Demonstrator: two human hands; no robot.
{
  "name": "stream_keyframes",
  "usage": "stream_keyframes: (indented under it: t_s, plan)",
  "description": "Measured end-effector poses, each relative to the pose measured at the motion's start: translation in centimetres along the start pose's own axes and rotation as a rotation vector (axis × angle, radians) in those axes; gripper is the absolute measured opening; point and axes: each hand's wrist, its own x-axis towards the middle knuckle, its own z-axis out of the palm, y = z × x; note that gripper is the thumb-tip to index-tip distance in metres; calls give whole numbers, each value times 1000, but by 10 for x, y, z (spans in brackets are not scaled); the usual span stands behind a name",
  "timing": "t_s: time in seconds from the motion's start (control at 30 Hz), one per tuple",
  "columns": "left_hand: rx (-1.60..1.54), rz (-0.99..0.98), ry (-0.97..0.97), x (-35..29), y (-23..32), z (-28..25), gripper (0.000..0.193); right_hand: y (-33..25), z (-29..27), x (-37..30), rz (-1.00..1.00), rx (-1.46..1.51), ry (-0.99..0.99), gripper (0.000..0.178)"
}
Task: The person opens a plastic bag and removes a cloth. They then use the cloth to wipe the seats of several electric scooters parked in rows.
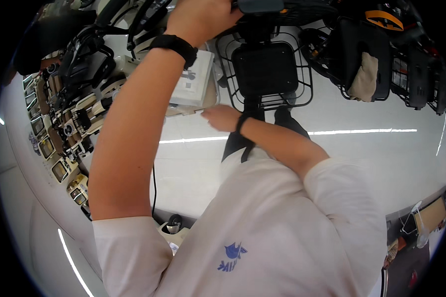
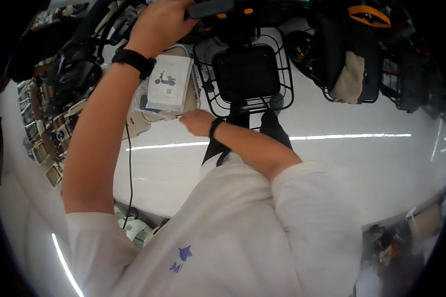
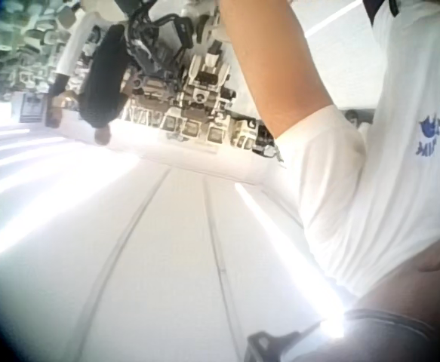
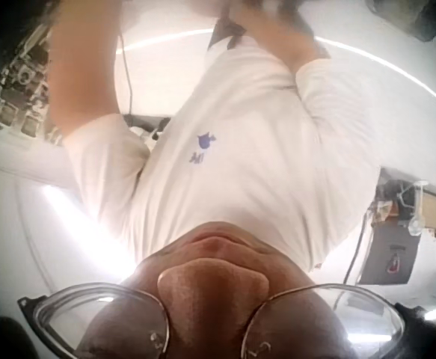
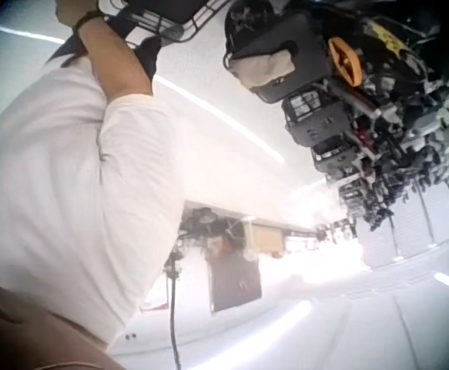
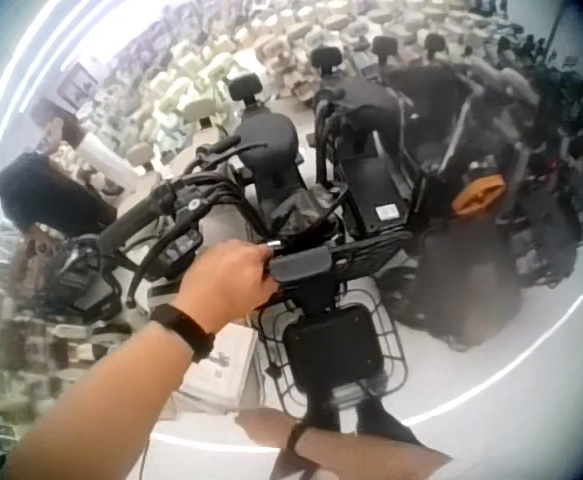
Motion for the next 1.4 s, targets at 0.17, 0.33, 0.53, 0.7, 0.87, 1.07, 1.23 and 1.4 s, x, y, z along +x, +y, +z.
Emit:
stream_keyframes:
  t_s: [0.17, 0.33, 0.53, 0.7, 0.87, 1.07, 1.23, 1.4]
  plan:
    - [-5, 54, 89, 1, 0, 4, 20, 109, -99, -148, 351, -204, 776, 45]
    - [17, 81, 120, -2, 2, 4, 20, 210, -195, -295, 1400, -680, 962, 93]
    - [-10, 48, 125, -6, 9, 2, 18, 251, -187, -342, 1301, -625, 1054, 101]
    - [-12, 13, 112, -5, 11, 2, 18, 237, -211, -352, 1319, -516, 973, 70]
    - [10, 33, 160, -5, 9, 6, 17, 144, -205, -277, 697, -491, 1131, 57]
    - [4, -37, 114, -13, 15, 8, 17, 35, -136, -109, 115, -245, 853, 57]
    - [79, -41, 142, -17, 19, 11, 17, -10, -99, -21, -33, -193, 841, 47]
    - [60, -6, 193, -21, 20, 20, 19, -4, -91, -6, 244, 119, 669, 43]
